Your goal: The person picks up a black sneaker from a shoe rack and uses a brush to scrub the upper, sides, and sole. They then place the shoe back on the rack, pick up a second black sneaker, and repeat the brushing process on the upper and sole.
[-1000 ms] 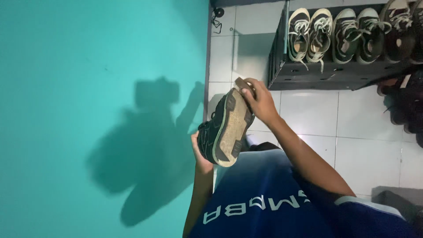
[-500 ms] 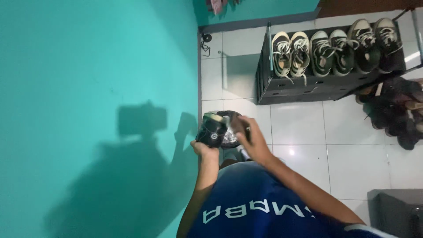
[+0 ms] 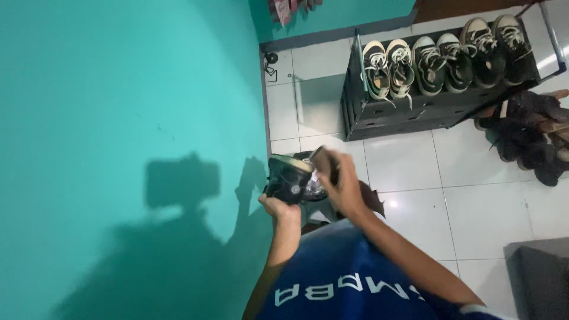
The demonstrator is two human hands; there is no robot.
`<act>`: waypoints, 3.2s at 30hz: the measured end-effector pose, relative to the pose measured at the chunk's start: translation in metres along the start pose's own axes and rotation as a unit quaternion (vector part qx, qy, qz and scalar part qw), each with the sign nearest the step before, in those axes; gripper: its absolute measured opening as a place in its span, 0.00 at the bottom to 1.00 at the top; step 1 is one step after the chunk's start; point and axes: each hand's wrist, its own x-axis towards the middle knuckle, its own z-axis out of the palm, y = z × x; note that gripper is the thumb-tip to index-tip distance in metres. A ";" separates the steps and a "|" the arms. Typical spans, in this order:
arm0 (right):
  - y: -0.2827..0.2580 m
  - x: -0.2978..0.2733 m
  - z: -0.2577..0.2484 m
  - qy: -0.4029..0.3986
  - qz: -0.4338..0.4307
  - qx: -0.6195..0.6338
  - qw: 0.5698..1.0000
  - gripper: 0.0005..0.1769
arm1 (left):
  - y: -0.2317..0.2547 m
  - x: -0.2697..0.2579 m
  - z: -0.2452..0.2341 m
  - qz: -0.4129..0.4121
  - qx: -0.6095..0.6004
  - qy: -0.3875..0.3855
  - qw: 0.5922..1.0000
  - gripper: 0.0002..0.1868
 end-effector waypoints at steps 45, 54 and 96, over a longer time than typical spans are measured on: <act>-0.041 0.011 0.027 -0.120 -0.094 -0.075 0.986 0.35 | 0.056 0.000 -0.010 0.185 0.161 -0.082 0.966 0.29; -0.040 0.016 0.023 -0.098 -0.053 -0.049 0.993 0.33 | 0.080 -0.025 -0.025 0.365 0.396 -0.224 0.813 0.25; 0.049 -0.006 0.052 -0.143 0.115 0.102 0.978 0.27 | 0.091 -0.030 -0.065 0.084 0.103 -0.308 0.942 0.19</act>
